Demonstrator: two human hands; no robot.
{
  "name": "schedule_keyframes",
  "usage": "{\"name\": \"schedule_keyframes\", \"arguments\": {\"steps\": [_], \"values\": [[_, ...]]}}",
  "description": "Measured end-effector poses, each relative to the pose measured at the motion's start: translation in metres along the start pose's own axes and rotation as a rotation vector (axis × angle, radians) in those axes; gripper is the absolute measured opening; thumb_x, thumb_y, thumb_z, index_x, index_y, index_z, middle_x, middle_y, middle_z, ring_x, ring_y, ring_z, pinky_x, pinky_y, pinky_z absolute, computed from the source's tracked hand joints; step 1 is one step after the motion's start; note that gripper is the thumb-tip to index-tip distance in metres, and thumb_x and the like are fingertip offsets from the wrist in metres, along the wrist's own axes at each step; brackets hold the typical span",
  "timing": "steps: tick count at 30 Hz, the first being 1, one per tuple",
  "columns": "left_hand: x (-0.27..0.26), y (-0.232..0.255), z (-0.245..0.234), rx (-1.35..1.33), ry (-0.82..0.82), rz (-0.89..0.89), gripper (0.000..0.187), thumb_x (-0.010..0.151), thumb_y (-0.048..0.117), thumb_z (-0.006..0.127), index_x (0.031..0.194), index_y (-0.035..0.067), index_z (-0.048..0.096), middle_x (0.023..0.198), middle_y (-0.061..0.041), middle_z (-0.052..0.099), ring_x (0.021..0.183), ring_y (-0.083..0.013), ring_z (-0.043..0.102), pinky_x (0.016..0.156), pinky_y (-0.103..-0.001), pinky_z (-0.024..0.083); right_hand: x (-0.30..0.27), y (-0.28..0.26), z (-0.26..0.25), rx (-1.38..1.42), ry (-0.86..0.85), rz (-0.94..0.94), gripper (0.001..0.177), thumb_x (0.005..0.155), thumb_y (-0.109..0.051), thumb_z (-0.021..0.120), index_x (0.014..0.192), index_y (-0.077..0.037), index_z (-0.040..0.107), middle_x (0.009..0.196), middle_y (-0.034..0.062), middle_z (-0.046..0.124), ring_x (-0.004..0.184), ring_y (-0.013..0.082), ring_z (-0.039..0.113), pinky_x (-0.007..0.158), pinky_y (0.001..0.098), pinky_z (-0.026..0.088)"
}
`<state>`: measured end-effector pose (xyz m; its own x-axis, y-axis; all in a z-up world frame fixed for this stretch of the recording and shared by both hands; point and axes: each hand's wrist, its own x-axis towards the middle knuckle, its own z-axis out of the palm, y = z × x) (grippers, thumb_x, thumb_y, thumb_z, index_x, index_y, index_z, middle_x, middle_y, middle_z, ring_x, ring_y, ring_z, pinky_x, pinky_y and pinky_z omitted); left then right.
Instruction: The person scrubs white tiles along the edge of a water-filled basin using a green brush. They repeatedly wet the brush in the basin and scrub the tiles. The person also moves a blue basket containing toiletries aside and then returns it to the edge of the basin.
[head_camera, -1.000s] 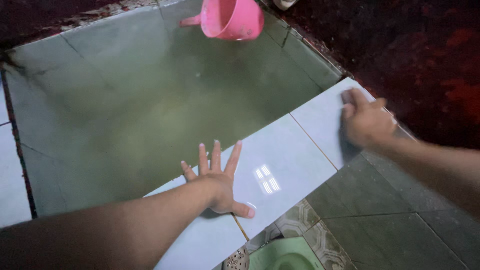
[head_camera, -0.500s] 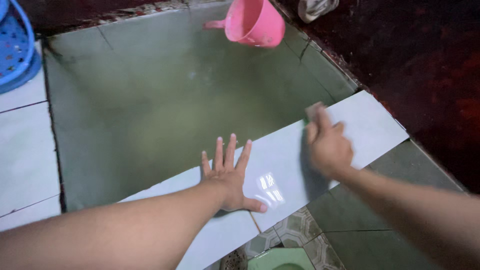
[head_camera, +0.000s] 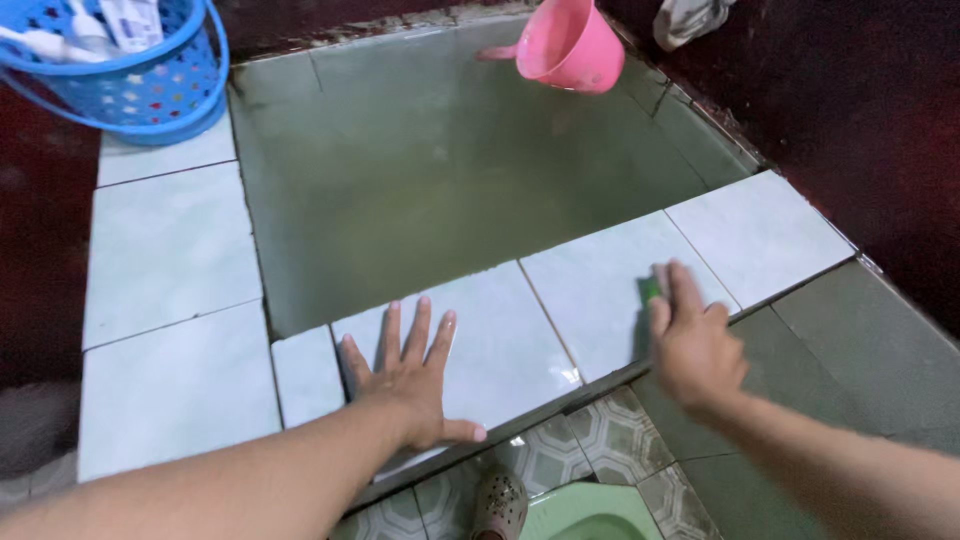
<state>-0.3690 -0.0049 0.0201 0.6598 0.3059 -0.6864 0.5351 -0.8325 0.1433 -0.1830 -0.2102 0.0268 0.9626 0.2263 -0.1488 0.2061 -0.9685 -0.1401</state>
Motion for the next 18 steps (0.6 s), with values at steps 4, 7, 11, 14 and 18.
{"name": "schedule_keyframes", "arguments": {"steps": [4, 7, 11, 14, 18], "values": [[-0.015, -0.013, 0.018, -0.026, 0.032, -0.013, 0.121, 0.083, 0.071, 0.069, 0.164, 0.032, -0.012, 0.172, 0.0, -0.027, 0.157, -0.0337, -0.027, 0.116, -0.081, 0.0, -0.097, -0.049, 0.045, 0.024, -0.153, -0.269, 0.055, 0.096, -0.052, 0.046, 0.149, -0.051, 0.035, 0.123, 0.0162, 0.059, 0.103, 0.0387, 0.067, 0.087, 0.0535, 0.057], [-0.019, -0.023, 0.025, -0.004, 0.075, -0.018, 0.109, 0.088, 0.061, 0.069, 0.165, 0.035, -0.004, 0.173, 0.004, -0.021, 0.158, -0.0331, -0.023, 0.115, -0.082, 0.003, -0.133, -0.079, 0.061, 0.026, -0.178, -0.44, 0.053, 0.095, -0.052, 0.047, 0.147, -0.05, 0.039, 0.124, 0.0163, 0.059, 0.103, 0.0412, 0.067, 0.089, 0.054, 0.055], [-0.034, -0.044, 0.035, -0.004, 0.062, -0.056, 0.1, 0.094, 0.054, 0.067, 0.165, 0.036, -0.001, 0.173, 0.005, -0.019, 0.158, -0.0319, -0.02, 0.116, -0.08, 0.003, -0.08, -0.067, 0.042, -0.063, -0.164, -0.299, 0.048, 0.1, -0.053, 0.041, 0.147, -0.051, 0.038, 0.129, 0.0173, 0.056, 0.106, 0.0398, 0.067, 0.091, 0.0532, 0.055], [-0.054, -0.067, 0.045, -0.009, 0.067, -0.1, 0.094, 0.096, 0.05, 0.067, 0.165, 0.036, 0.004, 0.174, 0.004, -0.015, 0.16, -0.0308, -0.015, 0.117, -0.08, 0.007, -0.033, -0.046, 0.013, -0.064, -0.066, -0.073, 0.054, 0.104, -0.053, 0.037, 0.157, -0.047, 0.025, 0.132, 0.0239, 0.051, 0.107, 0.044, 0.066, 0.092, 0.0548, 0.054], [-0.075, -0.096, 0.058, -0.069, 0.073, -0.158, 0.09, 0.097, 0.048, 0.065, 0.164, 0.039, 0.006, 0.174, 0.006, -0.011, 0.16, -0.0297, -0.006, 0.118, -0.078, 0.011, -0.064, -0.077, 0.035, 0.043, -0.053, -0.149, 0.054, 0.101, -0.05, 0.045, 0.154, -0.045, 0.033, 0.133, 0.0239, 0.055, 0.109, 0.0458, 0.066, 0.097, 0.0557, 0.052]]}}
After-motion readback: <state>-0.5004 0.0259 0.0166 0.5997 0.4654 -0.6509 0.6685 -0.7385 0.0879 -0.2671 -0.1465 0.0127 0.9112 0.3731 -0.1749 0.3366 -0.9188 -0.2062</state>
